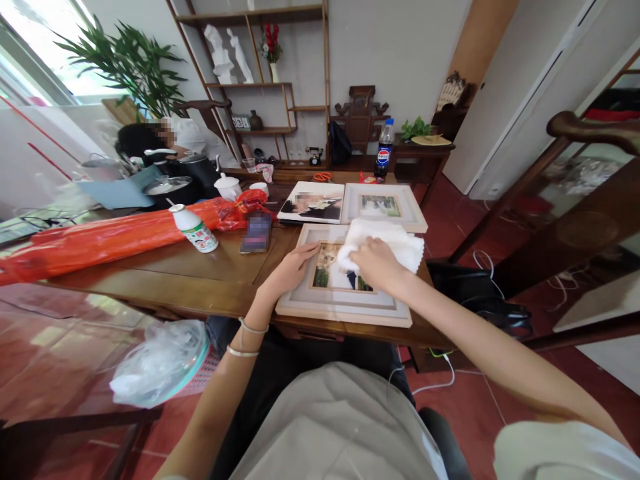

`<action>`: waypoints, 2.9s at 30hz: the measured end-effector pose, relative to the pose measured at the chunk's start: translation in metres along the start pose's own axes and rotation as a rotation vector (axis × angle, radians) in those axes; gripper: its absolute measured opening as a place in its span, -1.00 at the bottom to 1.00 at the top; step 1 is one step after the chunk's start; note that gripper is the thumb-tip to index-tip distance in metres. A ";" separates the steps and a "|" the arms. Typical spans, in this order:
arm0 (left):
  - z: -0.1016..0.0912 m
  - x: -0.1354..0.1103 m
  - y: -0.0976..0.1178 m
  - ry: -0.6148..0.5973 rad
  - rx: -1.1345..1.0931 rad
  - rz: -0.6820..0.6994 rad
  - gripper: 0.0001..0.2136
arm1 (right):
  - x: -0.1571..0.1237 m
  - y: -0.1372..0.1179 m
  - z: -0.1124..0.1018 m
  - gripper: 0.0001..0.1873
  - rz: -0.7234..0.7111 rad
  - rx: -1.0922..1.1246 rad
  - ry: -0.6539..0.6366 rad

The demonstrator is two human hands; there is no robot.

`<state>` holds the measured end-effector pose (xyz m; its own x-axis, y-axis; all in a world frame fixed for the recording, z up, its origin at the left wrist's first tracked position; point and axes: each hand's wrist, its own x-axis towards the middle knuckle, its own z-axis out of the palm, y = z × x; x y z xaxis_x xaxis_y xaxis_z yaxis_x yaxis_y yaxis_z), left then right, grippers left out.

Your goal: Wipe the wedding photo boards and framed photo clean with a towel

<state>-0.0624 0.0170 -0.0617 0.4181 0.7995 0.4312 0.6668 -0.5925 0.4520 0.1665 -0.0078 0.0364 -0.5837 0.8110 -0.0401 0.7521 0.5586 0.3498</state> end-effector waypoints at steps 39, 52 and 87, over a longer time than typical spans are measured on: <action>-0.003 -0.001 0.001 -0.018 -0.014 -0.001 -0.50 | -0.081 -0.052 0.012 -0.46 -0.223 0.387 0.146; -0.001 -0.001 -0.001 -0.001 -0.009 -0.002 -0.51 | 0.008 0.022 0.049 -0.53 0.108 0.167 0.204; -0.001 -0.001 -0.002 -0.004 -0.008 0.021 -0.51 | -0.023 -0.021 0.003 -0.67 -0.082 0.237 0.069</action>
<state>-0.0644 0.0174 -0.0617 0.4349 0.7871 0.4374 0.6530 -0.6101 0.4487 0.1656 -0.0377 0.0274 -0.6593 0.7518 0.0074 0.7472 0.6541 0.1181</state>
